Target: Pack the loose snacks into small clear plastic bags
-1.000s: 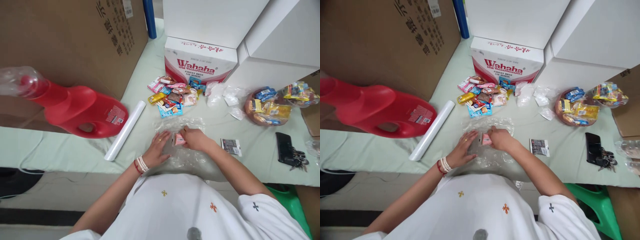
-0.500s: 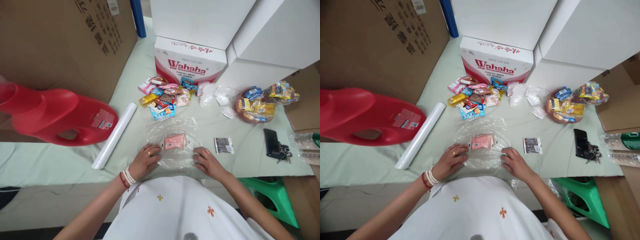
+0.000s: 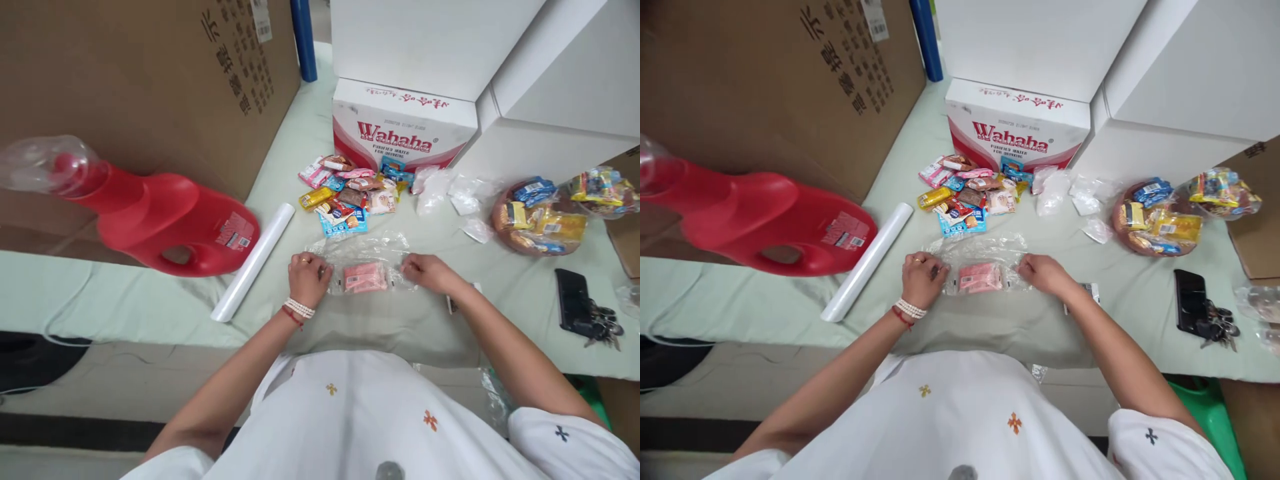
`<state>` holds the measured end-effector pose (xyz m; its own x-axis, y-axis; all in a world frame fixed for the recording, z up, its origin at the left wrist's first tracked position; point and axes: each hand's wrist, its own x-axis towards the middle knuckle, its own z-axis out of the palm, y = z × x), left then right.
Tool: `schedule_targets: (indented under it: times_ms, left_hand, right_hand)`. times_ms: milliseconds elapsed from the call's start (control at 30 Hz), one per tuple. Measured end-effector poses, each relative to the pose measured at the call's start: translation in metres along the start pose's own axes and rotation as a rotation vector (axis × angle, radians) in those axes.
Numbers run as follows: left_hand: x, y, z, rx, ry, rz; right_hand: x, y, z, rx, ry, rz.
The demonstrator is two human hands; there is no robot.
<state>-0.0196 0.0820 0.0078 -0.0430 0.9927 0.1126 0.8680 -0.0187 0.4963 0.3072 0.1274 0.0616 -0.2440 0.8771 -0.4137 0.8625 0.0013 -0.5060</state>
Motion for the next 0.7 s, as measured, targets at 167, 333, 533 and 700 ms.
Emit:
schedule_targets:
  times_ms: [167, 333, 533, 700]
  left_hand:
    - [-0.005, 0.001, 0.009, 0.03, 0.13, -0.086]
    - [-0.002, -0.001, 0.011, 0.026, 0.071, -0.189]
    - [0.002, 0.002, 0.008, -0.06, 0.08, -0.252]
    - [-0.008, -0.006, 0.0, -0.318, 0.084, -0.135]
  right_hand:
    - [0.047, -0.055, -0.007, -0.349, 0.226, -0.27]
    - [0.084, -0.104, 0.013, -0.416, -0.052, -0.277]
    - [0.039, -0.095, 0.011, -0.424, -0.144, -0.713]
    - [-0.011, -0.065, 0.028, -0.548, -0.111, -0.901]
